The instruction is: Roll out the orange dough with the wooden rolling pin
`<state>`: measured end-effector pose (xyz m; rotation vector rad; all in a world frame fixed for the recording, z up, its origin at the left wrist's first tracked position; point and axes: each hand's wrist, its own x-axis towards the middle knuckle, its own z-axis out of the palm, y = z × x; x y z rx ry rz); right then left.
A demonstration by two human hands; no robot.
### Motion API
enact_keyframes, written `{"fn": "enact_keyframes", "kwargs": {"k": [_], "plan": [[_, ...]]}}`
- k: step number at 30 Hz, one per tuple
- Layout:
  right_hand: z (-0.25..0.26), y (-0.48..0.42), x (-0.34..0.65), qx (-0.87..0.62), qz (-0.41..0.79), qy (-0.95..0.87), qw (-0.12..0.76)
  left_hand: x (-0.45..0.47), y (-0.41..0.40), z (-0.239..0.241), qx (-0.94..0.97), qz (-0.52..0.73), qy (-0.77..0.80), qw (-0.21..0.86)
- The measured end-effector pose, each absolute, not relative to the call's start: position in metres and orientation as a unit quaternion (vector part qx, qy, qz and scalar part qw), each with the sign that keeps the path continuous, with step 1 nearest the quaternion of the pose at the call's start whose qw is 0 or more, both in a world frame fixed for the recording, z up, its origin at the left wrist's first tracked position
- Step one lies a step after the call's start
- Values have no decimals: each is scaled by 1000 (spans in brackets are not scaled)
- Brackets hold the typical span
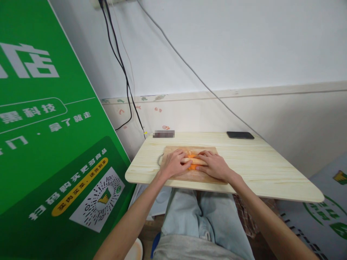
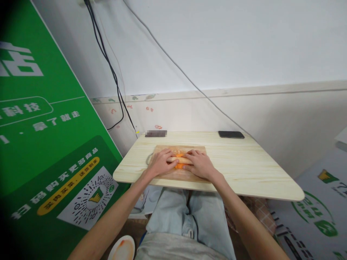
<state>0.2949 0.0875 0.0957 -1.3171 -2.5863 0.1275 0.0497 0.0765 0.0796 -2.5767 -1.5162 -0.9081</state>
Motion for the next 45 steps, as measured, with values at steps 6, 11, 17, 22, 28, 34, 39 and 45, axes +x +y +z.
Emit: {"fn": "enact_keyframes", "kwargs": {"k": [6,11,17,22,28,34,39,45], "plan": [[101,84,294,-440,64,-887,121,53,79,76,-818,-289,-497,20],[102,83,295,-457,81,-877,126,51,81,71,-813,-303,-497,18],[102,82,296,-491,91,-855,142,46,87,68,-813,-338,-475,-1],[102,79,294,-489,54,-861,132,48,86,72,-808,-331,-487,9],[101,81,296,-468,48,-872,131,53,82,79,-794,-300,-529,-5],[100,82,296,-466,40,-875,124,54,83,78,-791,-292,-537,-7],[103,81,294,-466,30,-876,116,54,84,76,-797,-292,-529,-2],[105,80,293,-463,33,-878,115,56,85,76,-795,-286,-535,6]]}}
